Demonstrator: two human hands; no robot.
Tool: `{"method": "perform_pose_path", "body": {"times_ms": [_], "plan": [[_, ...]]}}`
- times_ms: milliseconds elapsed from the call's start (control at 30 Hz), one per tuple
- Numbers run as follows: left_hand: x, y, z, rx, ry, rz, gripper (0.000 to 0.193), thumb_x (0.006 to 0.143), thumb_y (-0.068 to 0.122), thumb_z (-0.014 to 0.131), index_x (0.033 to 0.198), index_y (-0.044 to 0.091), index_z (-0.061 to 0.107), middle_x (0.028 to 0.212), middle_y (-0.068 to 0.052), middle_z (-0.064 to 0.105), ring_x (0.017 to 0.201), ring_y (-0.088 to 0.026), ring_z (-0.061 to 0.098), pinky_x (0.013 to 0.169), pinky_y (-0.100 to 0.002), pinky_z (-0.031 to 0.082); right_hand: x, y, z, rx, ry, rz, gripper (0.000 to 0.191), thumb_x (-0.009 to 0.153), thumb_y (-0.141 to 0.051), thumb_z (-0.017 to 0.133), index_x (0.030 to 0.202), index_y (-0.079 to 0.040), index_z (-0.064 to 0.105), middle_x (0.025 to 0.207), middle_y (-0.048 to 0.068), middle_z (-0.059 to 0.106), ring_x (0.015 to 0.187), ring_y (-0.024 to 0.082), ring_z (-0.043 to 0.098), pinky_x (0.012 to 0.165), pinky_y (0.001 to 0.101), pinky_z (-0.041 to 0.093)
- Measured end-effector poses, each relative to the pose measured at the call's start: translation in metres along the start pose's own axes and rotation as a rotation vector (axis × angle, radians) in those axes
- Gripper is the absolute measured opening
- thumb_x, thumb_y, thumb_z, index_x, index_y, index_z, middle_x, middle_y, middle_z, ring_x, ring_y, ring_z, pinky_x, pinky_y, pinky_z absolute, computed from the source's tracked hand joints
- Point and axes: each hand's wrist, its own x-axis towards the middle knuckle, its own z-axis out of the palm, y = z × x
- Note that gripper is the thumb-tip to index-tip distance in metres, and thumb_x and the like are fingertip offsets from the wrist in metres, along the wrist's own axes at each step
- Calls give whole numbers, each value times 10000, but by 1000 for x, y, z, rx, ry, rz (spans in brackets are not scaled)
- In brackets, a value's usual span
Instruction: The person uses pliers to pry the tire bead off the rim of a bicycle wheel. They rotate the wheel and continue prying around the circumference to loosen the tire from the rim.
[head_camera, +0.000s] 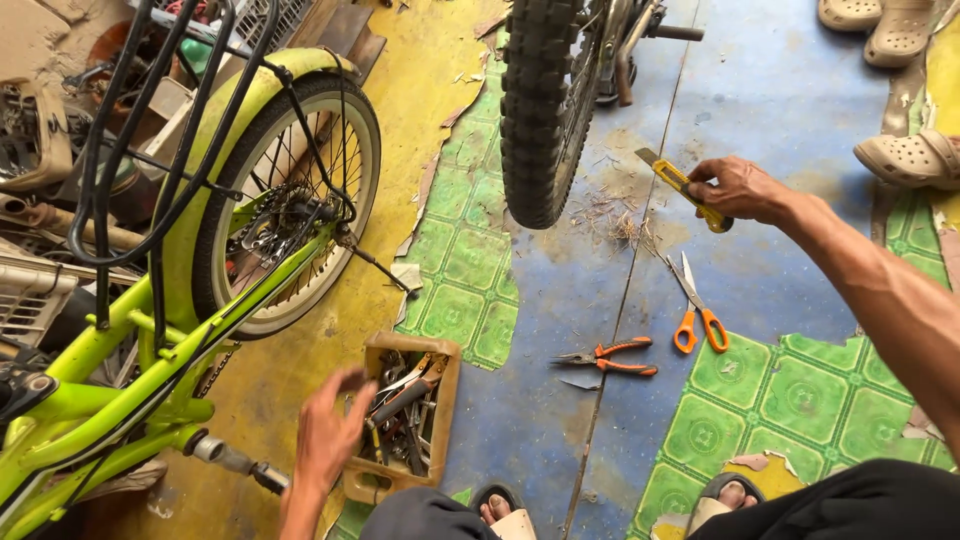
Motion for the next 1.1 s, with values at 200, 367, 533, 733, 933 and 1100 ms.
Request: {"method": "perform_pose_path", "body": {"times_ms": [200, 367, 533, 733, 933, 1100], "plan": [[52, 116, 13, 14, -336, 372, 528, 899, 410, 721, 1306, 88, 621, 1285, -129, 695, 1187, -272, 667, 1011, -416, 515, -33, 2, 0, 584, -69, -72, 376, 1015, -221, 534, 1317, 2, 547, 1140, 168, 717, 973, 245, 730, 824, 437, 633], [85, 204, 141, -81, -507, 523, 735, 940, 395, 653, 1559, 112, 375, 1390, -231, 600, 1247, -391, 600, 1056, -463, 481, -55, -22, 19, 745, -122, -91, 382, 1030, -207, 528, 1345, 7, 555, 1114, 154, 681, 994, 251, 703, 852, 444, 630], [124, 271, 261, -688, -391, 313, 665, 943, 287, 686, 1422, -29, 351, 1243, -222, 598, 1063, -342, 619, 880, -461, 481, -82, -41, 34, 701, -69, -219, 404, 1049, -221, 553, 1407, -35, 560, 1070, 163, 686, 927, 220, 657, 762, 381, 583], [115, 281, 301, -940, -369, 114, 313, 955, 302, 677, 869, 3, 713, 698, -29, 628, 585, -118, 582, 507, -285, 499, -97, -24, 15, 329, 338, -395, 606, 923, -104, 596, 1476, -7, 368, 1310, 184, 650, 863, 261, 749, 774, 399, 594], [135, 269, 295, -895, -46, -71, 287, 950, 291, 634, 828, 37, 691, 661, -22, 618, 551, -114, 566, 488, -295, 492, -85, 34, 12, 29, 313, -386, 542, 866, -38, 581, 1392, -28, 452, 1182, 220, 695, 899, 391, 725, 809, 483, 582], [136, 267, 300, -548, -113, -91, 449, 1064, 410, 491, 1097, 42, 748, 948, -193, 782, 714, -226, 715, 665, -307, 562, -88, 74, 12, -61, 179, 132, 267, 992, -128, 539, 1217, -45, 655, 952, 227, 753, 772, 346, 702, 724, 474, 574]]}}
